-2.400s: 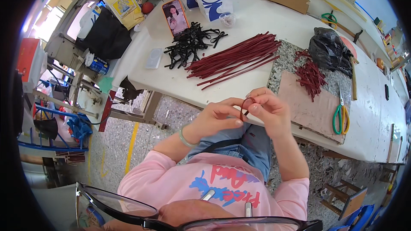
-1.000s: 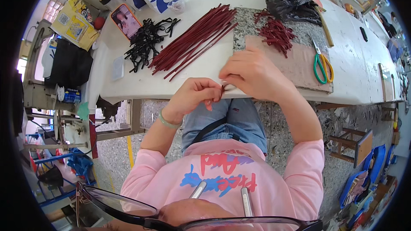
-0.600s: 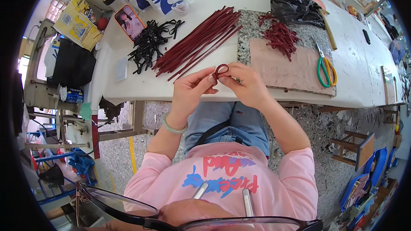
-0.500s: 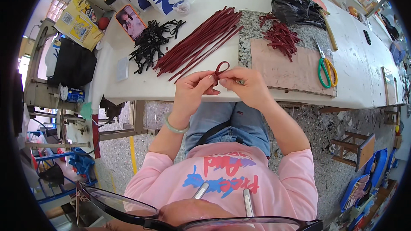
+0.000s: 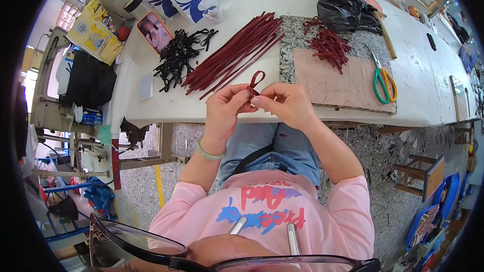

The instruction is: The person ties strips into bows by hand and places them onto a pad on the workstation.

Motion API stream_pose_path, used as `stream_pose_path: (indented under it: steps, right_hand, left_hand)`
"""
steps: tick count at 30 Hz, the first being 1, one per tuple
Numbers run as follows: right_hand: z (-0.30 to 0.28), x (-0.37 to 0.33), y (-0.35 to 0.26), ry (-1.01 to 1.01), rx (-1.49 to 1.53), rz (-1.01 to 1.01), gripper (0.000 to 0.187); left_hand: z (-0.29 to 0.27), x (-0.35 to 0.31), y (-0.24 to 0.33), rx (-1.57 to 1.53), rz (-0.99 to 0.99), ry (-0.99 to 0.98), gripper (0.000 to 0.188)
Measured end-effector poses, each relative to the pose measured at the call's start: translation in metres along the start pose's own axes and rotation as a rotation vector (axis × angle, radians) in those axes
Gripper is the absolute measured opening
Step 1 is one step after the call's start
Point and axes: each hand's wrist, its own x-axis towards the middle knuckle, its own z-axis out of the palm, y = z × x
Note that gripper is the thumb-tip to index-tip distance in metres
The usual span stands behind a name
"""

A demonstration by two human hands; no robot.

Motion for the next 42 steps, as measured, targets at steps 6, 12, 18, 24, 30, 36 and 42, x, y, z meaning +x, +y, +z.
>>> stream_pose_path:
  steps: [6, 12, 18, 24, 30, 36, 42]
  right_hand:
    - [0.014, 0.002, -0.002, 0.057, 0.208, 0.039, 0.022]
    - [0.029, -0.002, 0.020, 0.327, 0.085, -0.282, 0.010]
    - [0.008, -0.005, -0.023, 0.102, -0.119, -0.092, 0.016]
    - [0.011, -0.002, -0.027, 0.168, -0.475, -0.773, 0.010]
    - [0.020, -0.006, -0.014, 0.237, 0.171, -0.279, 0.025]
    - [0.015, -0.007, 0.003, 0.049, 0.229, -0.120, 0.016]
    - [0.012, -0.011, -0.009, -0.157, 0.284, 0.043, 0.007]
  left_hand:
    - [0.002, -0.004, -0.007, 0.118, 0.235, 0.031, 0.019]
    - [0.006, -0.008, -0.020, 0.207, 0.330, -0.009, 0.017]
    - [-0.002, -0.017, -0.013, 0.435, 0.422, -0.054, 0.016]
    - [-0.006, -0.012, -0.014, 0.643, 0.455, -0.171, 0.015]
    - [-0.005, -0.012, -0.001, -0.168, 0.062, -0.215, 0.019]
    - [-0.006, -0.014, -0.011, -0.102, 0.099, -0.184, 0.015]
    - [-0.013, -0.022, 0.000, -0.193, -0.141, -0.153, 0.015]
